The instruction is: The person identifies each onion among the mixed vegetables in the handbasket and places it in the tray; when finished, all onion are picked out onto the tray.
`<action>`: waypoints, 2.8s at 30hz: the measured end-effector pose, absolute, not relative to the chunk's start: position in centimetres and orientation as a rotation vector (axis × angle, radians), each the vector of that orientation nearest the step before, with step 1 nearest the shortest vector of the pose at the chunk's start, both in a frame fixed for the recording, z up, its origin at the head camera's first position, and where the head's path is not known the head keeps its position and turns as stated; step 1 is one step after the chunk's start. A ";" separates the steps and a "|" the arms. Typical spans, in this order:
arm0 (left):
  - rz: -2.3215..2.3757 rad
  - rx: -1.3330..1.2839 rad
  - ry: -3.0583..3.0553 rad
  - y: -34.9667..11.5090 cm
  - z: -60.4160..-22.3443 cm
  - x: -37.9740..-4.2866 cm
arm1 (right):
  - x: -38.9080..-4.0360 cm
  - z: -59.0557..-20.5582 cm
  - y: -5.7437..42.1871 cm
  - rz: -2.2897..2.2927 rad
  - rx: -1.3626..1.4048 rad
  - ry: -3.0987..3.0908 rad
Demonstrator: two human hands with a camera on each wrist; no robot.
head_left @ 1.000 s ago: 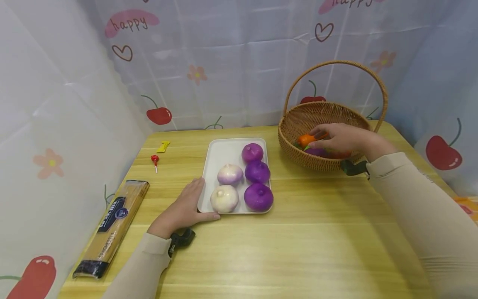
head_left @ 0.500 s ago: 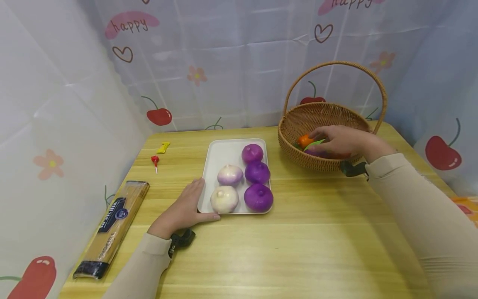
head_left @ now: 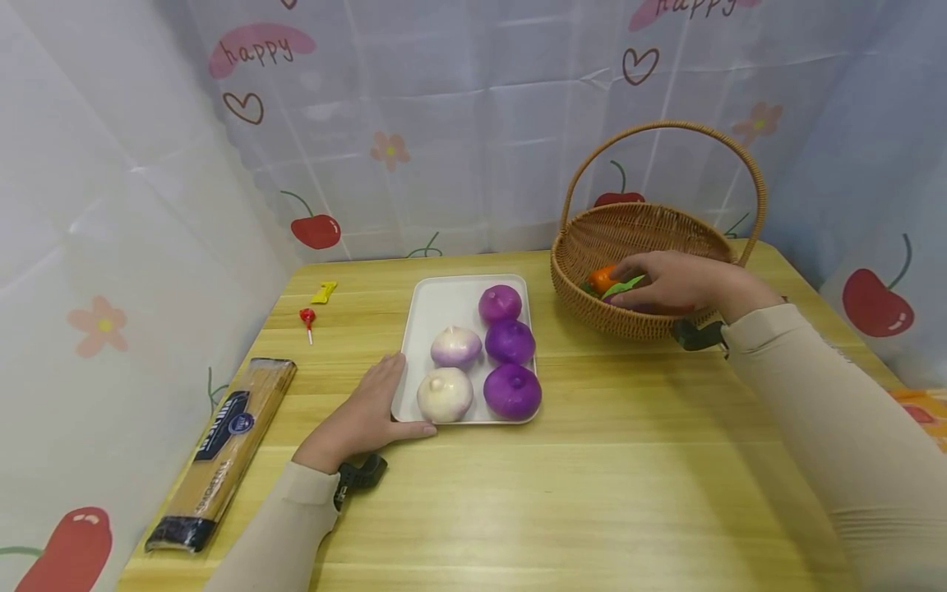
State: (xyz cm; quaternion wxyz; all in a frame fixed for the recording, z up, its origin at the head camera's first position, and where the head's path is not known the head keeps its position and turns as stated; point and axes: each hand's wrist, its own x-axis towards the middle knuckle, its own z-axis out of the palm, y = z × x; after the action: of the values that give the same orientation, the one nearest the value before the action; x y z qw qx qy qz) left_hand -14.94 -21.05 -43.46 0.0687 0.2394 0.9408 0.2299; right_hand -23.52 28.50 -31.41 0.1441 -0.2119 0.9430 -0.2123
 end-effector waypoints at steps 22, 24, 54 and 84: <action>0.719 0.724 2.828 -21.1 -43.5 -14.9 | -24.1 -31.8 27.9 -0.481 -0.805 2.693; 0.719 0.723 2.830 -21.1 -43.5 -14.9 | -24.2 -31.9 27.8 -0.492 -0.791 2.691; 0.692 0.720 2.835 -21.1 -43.6 -14.9 | -24.3 -32.2 28.3 -0.547 -0.728 2.789; 0.706 0.740 2.845 -21.1 -43.9 -15.0 | -24.3 -31.2 28.5 -0.659 -0.646 2.899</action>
State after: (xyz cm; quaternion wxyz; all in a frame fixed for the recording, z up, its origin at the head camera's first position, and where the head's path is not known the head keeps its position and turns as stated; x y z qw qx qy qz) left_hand -14.95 -21.14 -43.90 0.0590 0.2444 0.9394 0.2330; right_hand -24.33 28.47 -31.17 0.0495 -0.2120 0.9517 -0.2163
